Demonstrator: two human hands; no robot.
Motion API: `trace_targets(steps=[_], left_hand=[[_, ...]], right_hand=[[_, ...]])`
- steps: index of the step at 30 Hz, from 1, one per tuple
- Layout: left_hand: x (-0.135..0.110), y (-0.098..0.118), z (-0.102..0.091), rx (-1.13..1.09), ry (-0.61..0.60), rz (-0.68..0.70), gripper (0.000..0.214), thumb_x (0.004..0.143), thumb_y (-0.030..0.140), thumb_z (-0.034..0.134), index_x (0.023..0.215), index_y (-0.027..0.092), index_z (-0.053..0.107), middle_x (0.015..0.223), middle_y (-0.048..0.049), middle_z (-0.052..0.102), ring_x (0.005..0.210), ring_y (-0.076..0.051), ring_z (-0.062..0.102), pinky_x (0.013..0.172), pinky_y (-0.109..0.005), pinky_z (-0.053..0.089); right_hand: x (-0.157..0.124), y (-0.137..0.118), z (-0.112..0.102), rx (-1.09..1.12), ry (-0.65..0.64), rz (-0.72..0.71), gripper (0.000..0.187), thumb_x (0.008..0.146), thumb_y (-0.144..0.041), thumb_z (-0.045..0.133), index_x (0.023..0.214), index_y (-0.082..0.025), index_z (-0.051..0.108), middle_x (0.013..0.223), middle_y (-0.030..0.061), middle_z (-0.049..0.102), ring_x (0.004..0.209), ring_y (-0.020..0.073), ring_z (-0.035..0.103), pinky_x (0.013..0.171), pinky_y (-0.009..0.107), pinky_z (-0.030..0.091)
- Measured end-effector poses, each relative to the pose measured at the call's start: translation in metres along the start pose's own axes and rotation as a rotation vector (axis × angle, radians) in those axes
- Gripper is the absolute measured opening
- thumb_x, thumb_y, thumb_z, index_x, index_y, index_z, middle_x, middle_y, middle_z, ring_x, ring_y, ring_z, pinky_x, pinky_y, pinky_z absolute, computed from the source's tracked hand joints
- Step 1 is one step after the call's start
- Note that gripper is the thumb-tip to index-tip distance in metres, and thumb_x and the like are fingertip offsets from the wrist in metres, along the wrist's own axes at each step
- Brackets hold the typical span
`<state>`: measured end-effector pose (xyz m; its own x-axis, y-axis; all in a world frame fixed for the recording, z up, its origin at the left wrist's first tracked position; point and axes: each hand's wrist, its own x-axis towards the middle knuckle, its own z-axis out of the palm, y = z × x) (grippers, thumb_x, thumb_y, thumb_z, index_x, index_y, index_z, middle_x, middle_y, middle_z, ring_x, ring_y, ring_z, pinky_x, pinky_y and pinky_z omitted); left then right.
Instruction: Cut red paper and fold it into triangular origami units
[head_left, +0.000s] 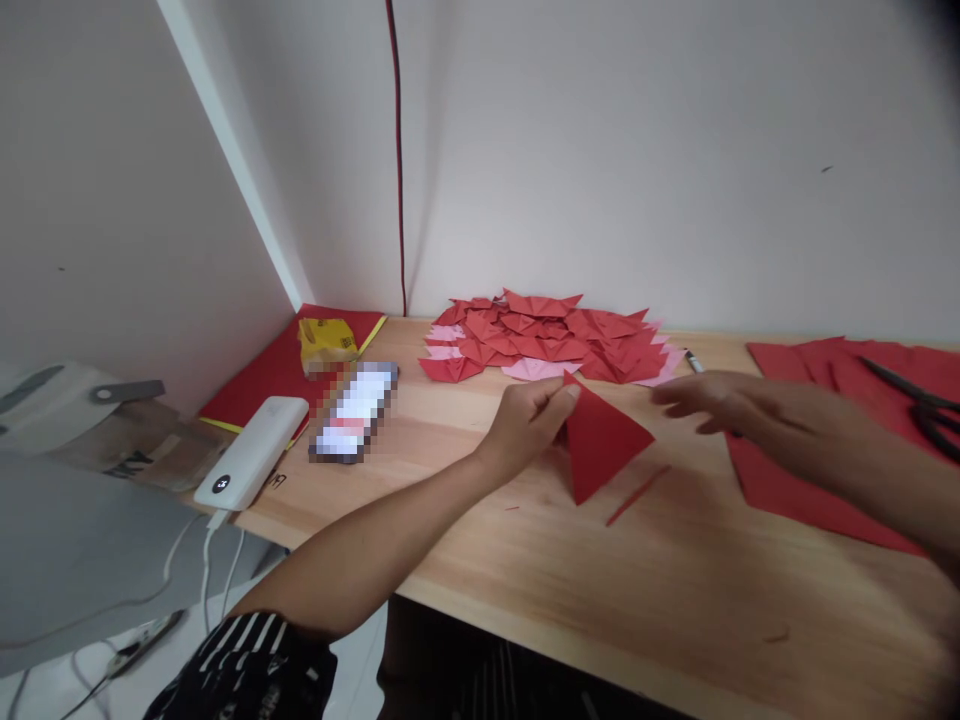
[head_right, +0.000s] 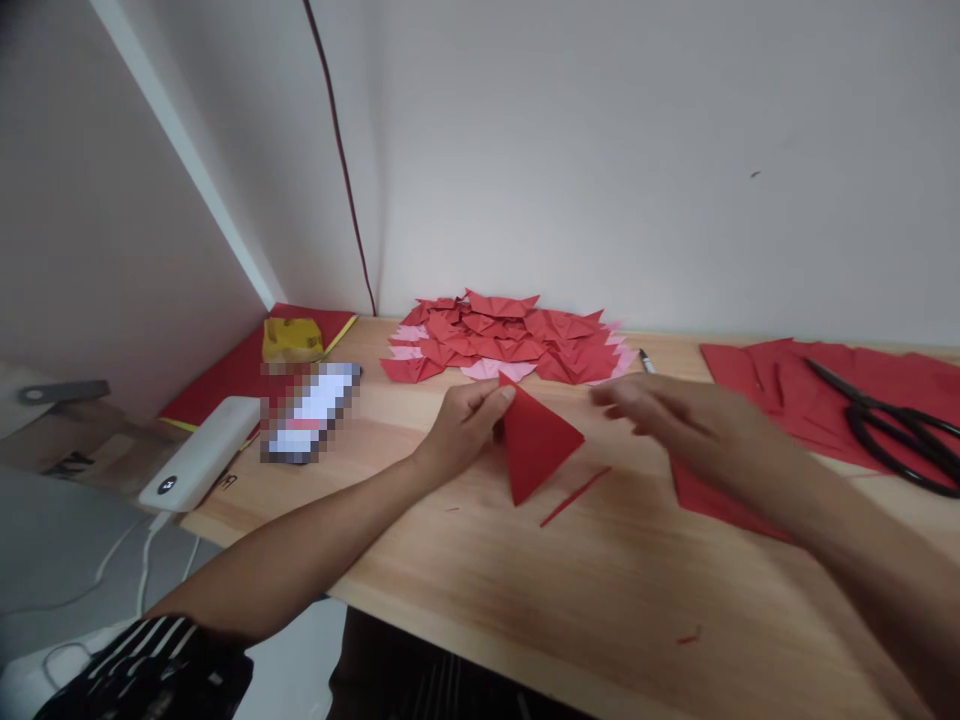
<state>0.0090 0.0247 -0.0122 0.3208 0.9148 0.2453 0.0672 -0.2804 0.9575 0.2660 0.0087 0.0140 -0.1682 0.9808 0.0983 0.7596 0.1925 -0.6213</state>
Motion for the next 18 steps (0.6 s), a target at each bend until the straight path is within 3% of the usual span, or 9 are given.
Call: trace_targets(steps=[2,4,7,18], left_hand=[[-0.004,0.003,0.003,0.12,-0.037,0.067,0.038,0.09,0.039,0.044,0.059,0.017,0.043,0.054,0.0033,0.045,0.052,-0.008,0.045,0.051,-0.021,0.034],[-0.006,0.005,0.004,0.19,-0.074,0.104,0.037,0.091,0.037,0.042,0.06,0.017,0.043,0.057,0.0033,0.044,0.056,-0.009,0.042,0.055,-0.022,0.033],[-0.007,0.006,0.005,0.213,-0.121,0.105,0.033,0.092,0.033,0.041,0.064,0.016,0.044,0.061,0.0032,0.044,0.06,-0.009,0.04,0.058,-0.023,0.032],[-0.006,-0.003,0.003,0.066,-0.201,0.083,0.032,0.09,0.037,0.044,0.067,0.016,0.047,0.063,0.0031,0.043,0.062,-0.009,0.04,0.058,-0.023,0.031]], right_hand=[[0.001,-0.037,0.025,0.061,-0.18,-0.054,0.042,0.091,-0.055,0.036,0.097,-0.025,0.065,0.095,0.0068,0.069,0.083,0.0219,0.063,0.071,0.033,0.046],[0.004,-0.053,0.041,0.056,-0.182,-0.113,0.044,0.09,-0.056,0.035,0.076,-0.022,0.059,0.073,0.0041,0.064,0.067,0.019,0.057,0.06,0.031,0.043],[0.007,-0.053,0.054,0.064,-0.14,-0.135,0.041,0.091,-0.052,0.036,0.068,-0.021,0.051,0.065,0.0008,0.055,0.062,0.0167,0.051,0.057,0.03,0.039],[-0.001,-0.047,0.065,0.171,-0.154,-0.11,0.034,0.091,-0.046,0.041,0.072,-0.022,0.056,0.066,-0.0007,0.056,0.063,0.0156,0.052,0.057,0.027,0.04]])
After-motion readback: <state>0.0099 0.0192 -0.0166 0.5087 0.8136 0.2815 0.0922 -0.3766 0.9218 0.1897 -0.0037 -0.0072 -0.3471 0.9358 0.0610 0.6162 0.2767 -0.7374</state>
